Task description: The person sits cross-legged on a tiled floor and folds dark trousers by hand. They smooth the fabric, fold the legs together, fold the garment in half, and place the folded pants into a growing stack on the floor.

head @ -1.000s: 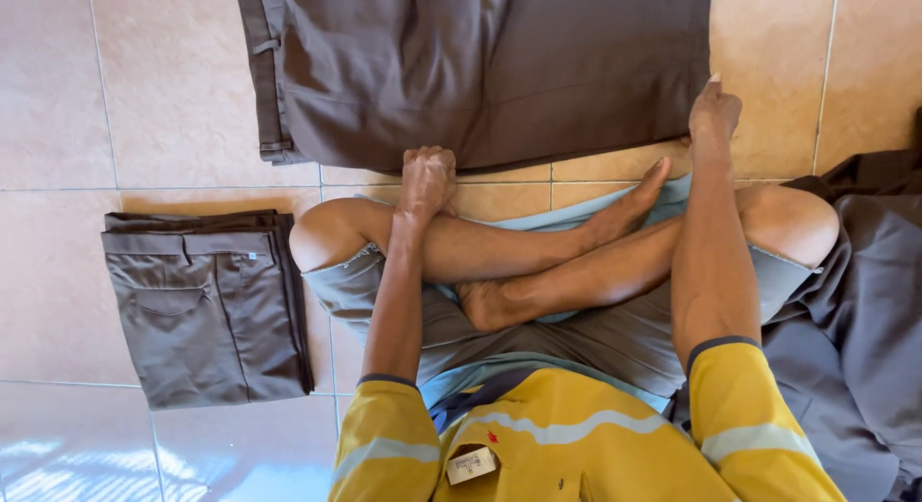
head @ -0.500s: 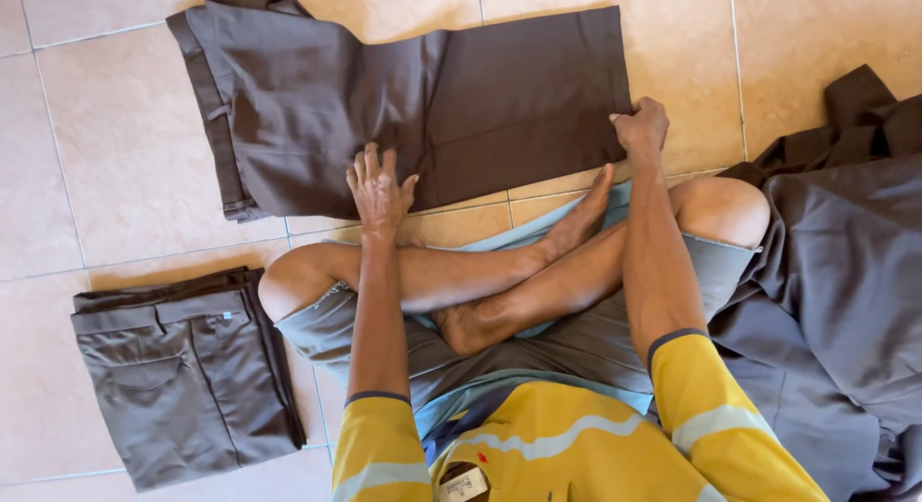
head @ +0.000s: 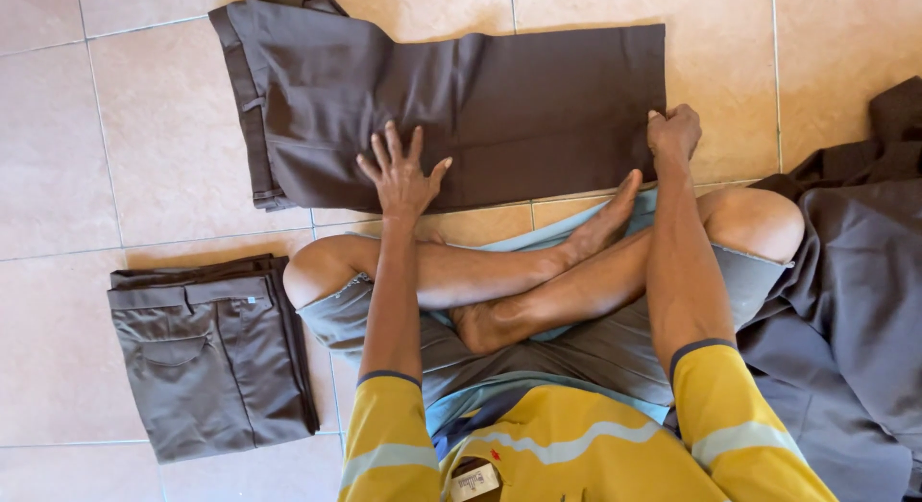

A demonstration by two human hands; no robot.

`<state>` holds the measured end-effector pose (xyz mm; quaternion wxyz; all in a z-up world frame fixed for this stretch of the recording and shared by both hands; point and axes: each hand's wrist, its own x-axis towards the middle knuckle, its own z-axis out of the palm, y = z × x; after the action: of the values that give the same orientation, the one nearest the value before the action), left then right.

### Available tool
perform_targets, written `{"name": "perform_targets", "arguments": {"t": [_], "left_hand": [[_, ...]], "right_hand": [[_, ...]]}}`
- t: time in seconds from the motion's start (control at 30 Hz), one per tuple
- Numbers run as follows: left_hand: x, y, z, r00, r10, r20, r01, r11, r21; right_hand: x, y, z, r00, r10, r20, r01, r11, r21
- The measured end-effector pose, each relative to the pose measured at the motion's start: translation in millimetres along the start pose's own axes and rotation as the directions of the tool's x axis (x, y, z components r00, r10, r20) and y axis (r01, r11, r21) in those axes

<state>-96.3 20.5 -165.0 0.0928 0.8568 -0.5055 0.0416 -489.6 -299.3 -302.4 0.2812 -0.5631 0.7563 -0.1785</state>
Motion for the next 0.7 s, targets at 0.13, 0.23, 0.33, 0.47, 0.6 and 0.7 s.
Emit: {"name": "perform_targets", "arguments": {"t": [0.13, 0.23, 0.33, 0.47, 0.6, 0.7], "left_hand": [[3, 3, -14, 0.898, -0.280, 0.340, 0.296, 0.955, 0.003], [3, 7, -12, 0.871, -0.283, 0.400, 0.290, 0.956, 0.046], [-1, 5, 7, 0.914, -0.258, 0.313, 0.269, 0.963, 0.008], [-16, -10, 54, 0.996, 0.089, 0.021, -0.084, 0.981, -0.176], [-40, -8, 69, 0.916, 0.402, 0.022, -0.381, 0.883, -0.274], [-39, -6, 74, 0.907, 0.392, 0.150, -0.354, 0.906, -0.230]], "right_hand": [[3, 6, 8, 0.999, 0.028, -0.042, -0.026, 0.998, 0.054], [-9, -10, -6, 0.999, 0.041, 0.003, -0.041, 0.995, 0.088], [-17, -15, -12, 0.998, 0.046, 0.051, -0.048, 0.997, 0.057], [-1, -4, 5, 1.000, -0.012, 0.010, 0.012, 0.999, -0.045], [18, 18, 23, 0.993, -0.109, -0.041, 0.107, 0.993, -0.040], [2, 2, 11, 1.000, 0.001, 0.002, -0.002, 0.997, 0.077]]}}
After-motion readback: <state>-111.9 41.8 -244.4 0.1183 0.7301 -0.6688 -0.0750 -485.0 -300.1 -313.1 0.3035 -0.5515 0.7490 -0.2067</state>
